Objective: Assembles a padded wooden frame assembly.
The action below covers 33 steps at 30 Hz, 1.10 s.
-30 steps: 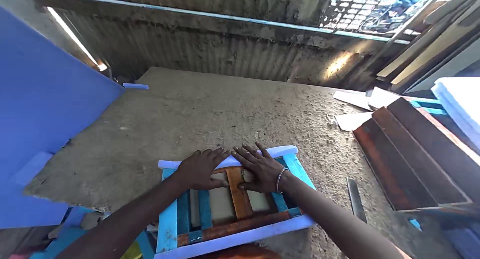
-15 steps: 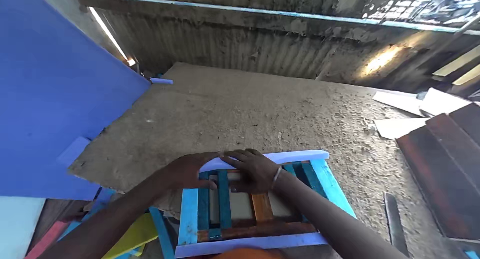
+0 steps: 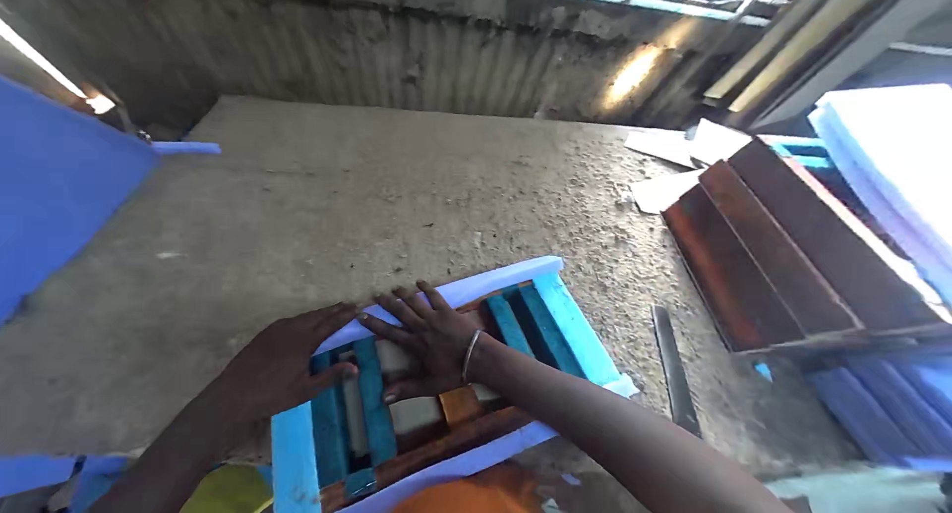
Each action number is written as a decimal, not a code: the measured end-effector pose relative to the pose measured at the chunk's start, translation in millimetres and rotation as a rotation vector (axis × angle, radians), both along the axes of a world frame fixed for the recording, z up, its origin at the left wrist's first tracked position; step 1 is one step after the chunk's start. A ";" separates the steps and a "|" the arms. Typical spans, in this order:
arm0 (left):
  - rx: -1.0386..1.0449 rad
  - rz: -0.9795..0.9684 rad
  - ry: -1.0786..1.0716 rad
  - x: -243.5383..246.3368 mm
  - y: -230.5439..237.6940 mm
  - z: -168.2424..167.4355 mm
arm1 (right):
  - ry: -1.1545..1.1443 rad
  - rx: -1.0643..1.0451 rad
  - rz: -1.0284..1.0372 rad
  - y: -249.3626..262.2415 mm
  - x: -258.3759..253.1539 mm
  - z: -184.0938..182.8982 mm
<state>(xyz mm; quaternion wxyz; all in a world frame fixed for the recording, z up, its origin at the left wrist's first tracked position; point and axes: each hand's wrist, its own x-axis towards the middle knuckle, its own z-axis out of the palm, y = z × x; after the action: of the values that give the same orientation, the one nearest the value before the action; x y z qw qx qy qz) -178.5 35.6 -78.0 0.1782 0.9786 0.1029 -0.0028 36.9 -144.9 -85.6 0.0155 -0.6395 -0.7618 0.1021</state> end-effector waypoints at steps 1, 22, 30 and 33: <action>0.001 0.046 -0.019 2.3 -2.6 -1.2 | 0.003 0.005 -0.014 -0.2 -1.2 -0.8; 0.132 0.337 -0.082 3.5 -41.0 -7.6 | 0.183 0.310 -0.415 -67.9 54.6 6.6; 0.146 0.336 0.013 12.9 -48.5 7.3 | 0.027 0.139 -0.479 -87.4 28.7 1.1; 0.050 0.293 0.109 47.0 -51.6 28.4 | 0.027 0.130 -0.489 -89.3 24.2 -0.3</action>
<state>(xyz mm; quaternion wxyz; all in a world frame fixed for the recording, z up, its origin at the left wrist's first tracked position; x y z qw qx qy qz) -131.6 -16.0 -49.6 0.1462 0.9556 0.2543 -0.0272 61.1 -234.2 -85.9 0.0910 -0.8010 -0.5892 0.0547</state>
